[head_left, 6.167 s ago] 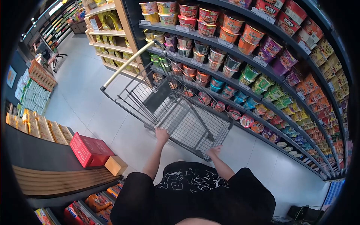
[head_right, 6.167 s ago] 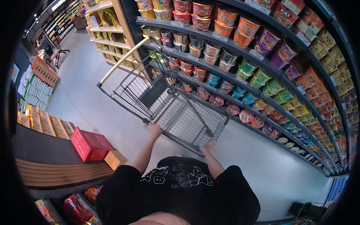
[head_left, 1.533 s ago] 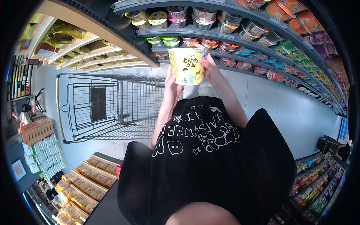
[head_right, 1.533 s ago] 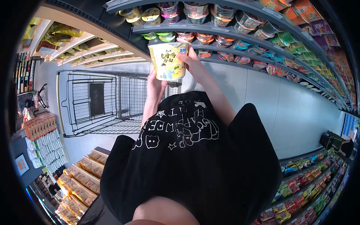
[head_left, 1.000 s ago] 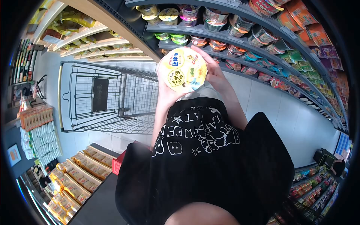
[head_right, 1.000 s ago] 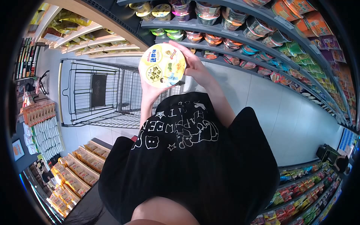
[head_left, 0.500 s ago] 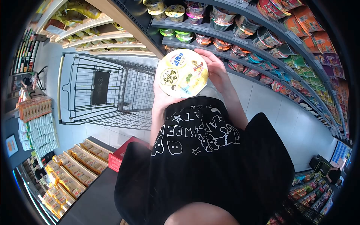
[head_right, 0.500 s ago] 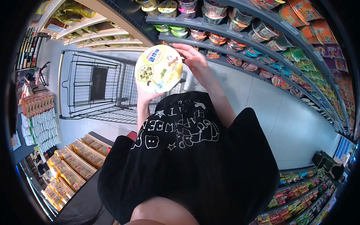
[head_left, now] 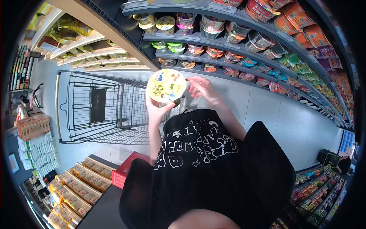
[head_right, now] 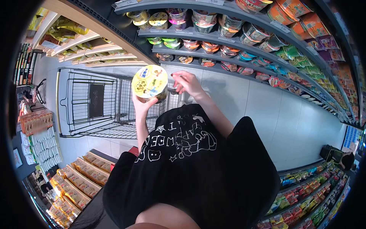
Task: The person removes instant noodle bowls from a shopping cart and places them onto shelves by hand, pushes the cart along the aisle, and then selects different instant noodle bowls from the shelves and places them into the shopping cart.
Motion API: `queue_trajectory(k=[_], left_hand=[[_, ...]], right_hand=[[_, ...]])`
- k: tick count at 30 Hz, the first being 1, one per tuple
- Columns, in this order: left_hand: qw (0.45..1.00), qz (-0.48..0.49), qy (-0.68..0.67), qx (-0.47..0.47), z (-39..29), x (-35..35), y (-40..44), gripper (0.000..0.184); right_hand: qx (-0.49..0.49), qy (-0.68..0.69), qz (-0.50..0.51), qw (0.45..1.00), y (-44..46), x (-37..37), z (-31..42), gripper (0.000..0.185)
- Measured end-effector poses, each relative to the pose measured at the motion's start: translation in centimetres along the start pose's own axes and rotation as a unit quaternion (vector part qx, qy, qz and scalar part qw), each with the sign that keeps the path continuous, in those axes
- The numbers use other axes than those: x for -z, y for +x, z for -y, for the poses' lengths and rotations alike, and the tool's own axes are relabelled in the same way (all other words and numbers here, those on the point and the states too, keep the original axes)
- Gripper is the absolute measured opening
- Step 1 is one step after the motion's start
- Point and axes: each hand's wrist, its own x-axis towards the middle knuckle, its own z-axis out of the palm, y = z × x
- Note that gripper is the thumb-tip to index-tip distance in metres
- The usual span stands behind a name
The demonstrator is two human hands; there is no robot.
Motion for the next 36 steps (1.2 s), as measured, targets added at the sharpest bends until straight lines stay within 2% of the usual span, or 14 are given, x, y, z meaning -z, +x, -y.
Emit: queue_trajectory(k=[3,7,9,11,13,14,17,19,22,23,26,28,31,36], left_hand=[[0.998,0.024,0.066,0.001,0.4,-0.7,0.2,0.092],[0.991,0.057,0.121,0.028,0.8,-0.9,-0.5,0.088],[0.982,0.063,-0.083,0.156,1.1,0.0,-0.5,0.074],[0.989,0.021,-0.003,0.148,2.5,1.1,-0.6,0.054],[0.931,-0.014,0.218,0.293,3.0,2.5,-0.5,0.041],[0.877,-0.057,0.437,0.192,3.2,2.4,-0.9,0.033],[0.904,-0.053,0.247,0.346,2.7,3.8,-0.9,0.035],[0.932,-0.085,0.143,0.323,5.3,6.0,-1.6,0.033],[0.957,-0.145,0.005,0.252,8.1,9.3,-1.9,0.031],[0.954,-0.158,0.003,0.254,9.1,10.5,-2.1,0.031],[0.937,-0.258,-0.030,0.235,15.5,14.8,-2.5,0.030],[0.902,-0.351,-0.014,0.250,20.9,17.4,-2.7,0.030],[0.843,-0.396,-0.053,0.359,27.7,19.2,-2.5,0.030],[0.819,-0.362,-0.052,0.443,32.2,17.5,-1.3,0.029]], right_hand=[[-0.038,0.120,-0.006,0.992,-0.3,-1.4,-0.2,0.042],[-0.095,0.095,0.045,0.990,0.9,-1.5,-2.8,0.047],[-0.093,0.092,0.037,0.991,1.2,-2.0,-4.2,0.047],[-0.092,0.094,0.013,0.991,1.4,-2.7,-5.6,0.047],[-0.070,0.051,-0.002,0.996,1.9,-4.0,-7.4,0.047],[-0.076,0.051,-0.004,0.996,2.2,-4.3,-8.3,0.047],[-0.020,0.009,0.009,1.000,3.9,-5.1,-10.8,0.048],[0.054,-0.020,0.037,0.998,5.0,-5.9,-11.9,0.052],[0.009,0.013,0.101,0.995,7.6,-7.1,-12.5,0.055],[0.090,-0.107,0.090,0.986,8.4,-7.7,-12.8,0.055],[0.112,-0.333,0.126,0.928,9.8,-7.7,-14.7,0.054],[0.069,-0.653,0.253,0.710,9.8,-7.3,-16.0,0.054],[0.114,-0.712,0.297,0.626,8.8,-5.5,-18.6,0.057],[0.086,-0.722,0.256,0.637,8.4,-6.3,-18.9,0.066]])
